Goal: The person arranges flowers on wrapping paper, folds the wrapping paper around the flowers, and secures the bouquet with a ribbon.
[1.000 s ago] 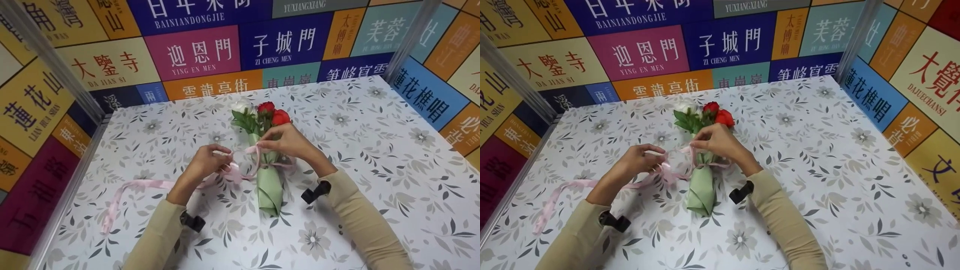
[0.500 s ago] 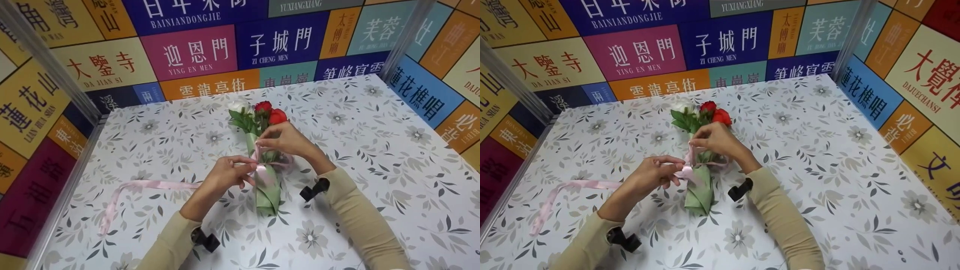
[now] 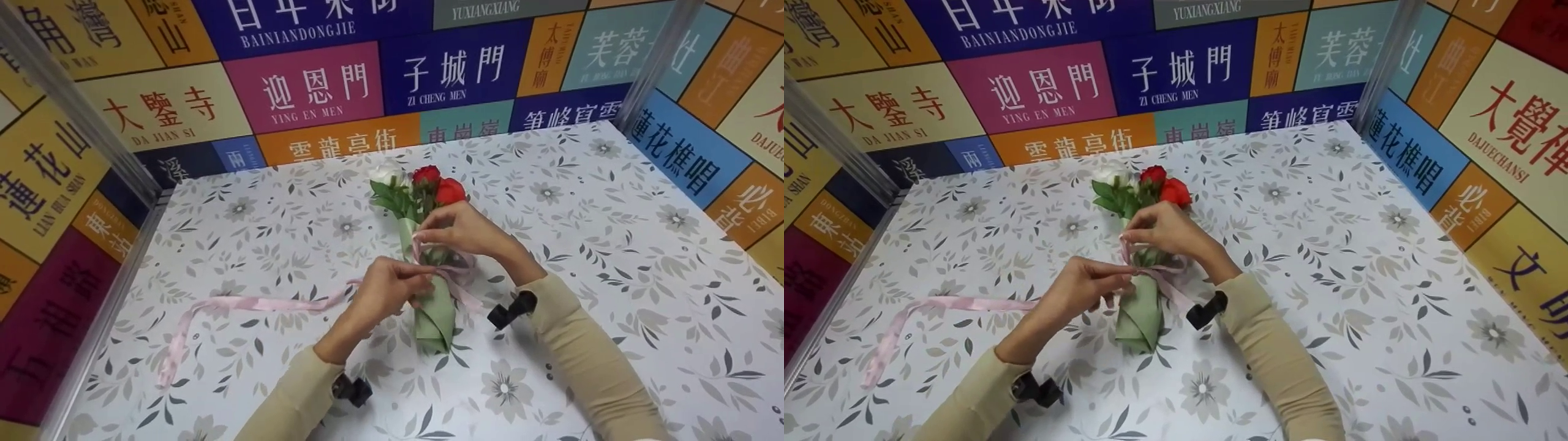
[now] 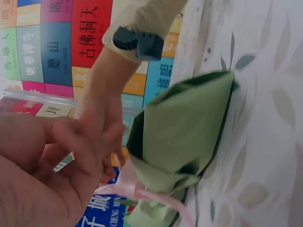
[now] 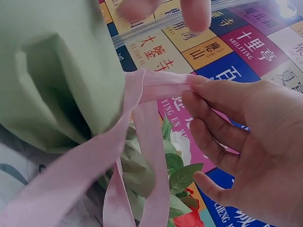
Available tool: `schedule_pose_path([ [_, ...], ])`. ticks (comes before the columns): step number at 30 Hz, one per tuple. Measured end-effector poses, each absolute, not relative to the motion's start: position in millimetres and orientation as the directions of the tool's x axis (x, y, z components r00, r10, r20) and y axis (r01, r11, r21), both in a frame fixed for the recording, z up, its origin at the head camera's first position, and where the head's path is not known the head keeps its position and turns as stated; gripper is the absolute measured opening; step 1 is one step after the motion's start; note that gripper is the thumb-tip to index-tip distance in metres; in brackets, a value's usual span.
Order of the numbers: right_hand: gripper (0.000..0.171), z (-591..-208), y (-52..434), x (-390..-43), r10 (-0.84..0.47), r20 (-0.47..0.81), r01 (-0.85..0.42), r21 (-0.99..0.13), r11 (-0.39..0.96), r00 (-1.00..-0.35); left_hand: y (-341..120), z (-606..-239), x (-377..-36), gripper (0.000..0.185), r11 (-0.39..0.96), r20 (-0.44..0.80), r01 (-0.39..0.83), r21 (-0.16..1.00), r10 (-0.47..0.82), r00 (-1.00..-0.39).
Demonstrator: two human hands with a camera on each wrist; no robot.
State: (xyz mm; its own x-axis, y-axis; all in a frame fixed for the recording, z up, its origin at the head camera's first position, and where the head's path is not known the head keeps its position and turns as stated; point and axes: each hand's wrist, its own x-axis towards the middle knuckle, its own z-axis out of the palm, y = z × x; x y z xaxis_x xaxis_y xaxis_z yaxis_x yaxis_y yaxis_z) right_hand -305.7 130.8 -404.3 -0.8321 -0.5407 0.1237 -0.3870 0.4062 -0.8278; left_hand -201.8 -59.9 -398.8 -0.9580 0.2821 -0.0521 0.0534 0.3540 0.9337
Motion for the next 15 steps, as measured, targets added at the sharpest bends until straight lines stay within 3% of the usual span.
schedule_pose_path([
  [6, 0.015, -401.7, 128.4, -301.0, -0.556, 0.124, -0.391, -0.832, 0.393, -0.822, -68.8, -407.5, -218.3, 0.022, 0.394, 0.019, 0.048, 0.918, 0.076, -0.997],
  [11, 0.014, -401.6, 124.4, -297.7, -0.573, 0.123, -0.396, -0.836, 0.381, -0.811, -70.5, -418.1, -229.0, 0.034, 0.421, 0.008, 0.026, 0.907, 0.044, -0.999],
  [15, 0.013, -400.5, 121.5, -295.6, -0.592, 0.134, -0.414, -0.834, 0.366, -0.795, -68.5, -420.7, -235.3, 0.025, 0.457, 0.04, 0.052, 0.888, 0.036, -0.999],
])
